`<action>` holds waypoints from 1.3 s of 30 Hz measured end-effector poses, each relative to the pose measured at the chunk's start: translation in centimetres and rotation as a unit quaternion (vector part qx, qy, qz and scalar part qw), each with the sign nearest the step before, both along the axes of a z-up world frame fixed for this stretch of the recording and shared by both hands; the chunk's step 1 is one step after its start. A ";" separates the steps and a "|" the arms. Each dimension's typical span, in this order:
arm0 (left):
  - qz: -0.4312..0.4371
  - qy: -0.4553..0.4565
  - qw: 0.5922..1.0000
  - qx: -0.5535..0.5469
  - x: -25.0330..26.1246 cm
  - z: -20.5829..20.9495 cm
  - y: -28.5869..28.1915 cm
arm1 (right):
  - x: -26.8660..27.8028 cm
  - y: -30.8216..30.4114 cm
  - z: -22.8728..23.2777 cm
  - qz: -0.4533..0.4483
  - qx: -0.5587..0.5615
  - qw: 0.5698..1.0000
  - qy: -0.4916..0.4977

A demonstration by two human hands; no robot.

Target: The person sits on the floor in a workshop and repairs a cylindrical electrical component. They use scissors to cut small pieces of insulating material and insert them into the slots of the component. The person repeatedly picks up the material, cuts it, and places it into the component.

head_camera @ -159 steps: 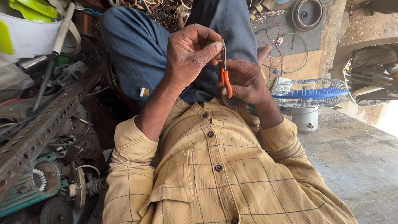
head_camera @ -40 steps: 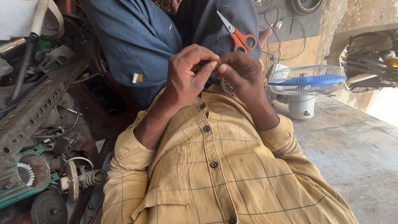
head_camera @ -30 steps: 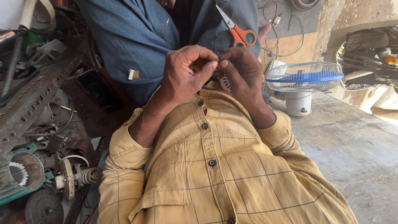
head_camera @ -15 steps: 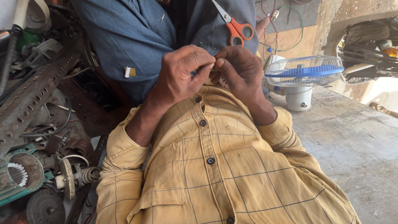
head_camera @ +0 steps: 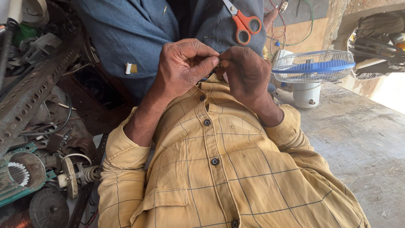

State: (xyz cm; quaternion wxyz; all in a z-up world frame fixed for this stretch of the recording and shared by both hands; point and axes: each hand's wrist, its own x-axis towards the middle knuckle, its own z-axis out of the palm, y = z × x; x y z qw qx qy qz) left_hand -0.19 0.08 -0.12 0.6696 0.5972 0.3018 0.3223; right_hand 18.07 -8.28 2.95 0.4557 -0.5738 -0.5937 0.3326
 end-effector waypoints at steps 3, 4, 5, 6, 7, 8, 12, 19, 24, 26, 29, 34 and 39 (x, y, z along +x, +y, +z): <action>-0.001 0.016 0.998 0.066 0.0 1.0 0.1 | -0.1 -0.1 0.2 -0.003 -0.002 1.000 0.015; 0.001 0.023 0.995 0.097 0.1 1.3 0.2 | -0.1 -0.1 0.3 -0.003 -0.005 1.000 0.022; 0.003 0.031 0.991 0.127 0.2 1.6 0.2 | 0.0 -0.1 0.4 -0.005 -0.009 1.000 0.026; 0.003 0.022 0.991 0.134 0.2 1.9 0.2 | 0.0 -0.1 0.5 -0.007 -0.012 0.999 0.030; 0.003 0.013 0.990 0.141 0.2 2.2 0.1 | 0.1 -0.1 0.6 -0.010 -0.015 0.999 0.034; 0.002 0.004 0.989 0.149 0.2 2.5 0.2 | 0.2 0.0 0.7 -0.012 -0.007 1.000 0.020; 0.040 0.021 0.977 0.208 0.6 3.2 0.0 | 0.4 0.1 0.8 -0.014 0.015 1.000 -0.022; 0.007 0.008 0.984 0.176 0.5 3.2 0.2 | 0.3 -0.4 0.3 -0.010 0.004 1.000 0.025; -0.017 0.012 0.991 0.129 0.4 3.3 0.4 | 0.4 -0.6 0.1 -0.022 0.036 0.999 -0.022; -0.018 0.018 0.990 0.137 0.5 3.3 0.3 | 0.4 -0.6 0.2 -0.026 0.038 0.999 -0.028; 0.000 0.025 0.977 0.210 0.7 3.6 0.2 | 0.6 -0.6 0.5 -0.033 0.037 0.998 -0.037; 0.027 0.036 0.969 0.241 0.8 4.3 -0.5 | 0.3 -0.5 0.3 -0.043 0.047 0.997 -0.034; 0.035 0.024 0.959 0.279 0.7 4.3 0.1 | 0.2 -0.8 -0.3 -0.032 -0.048 0.975 0.215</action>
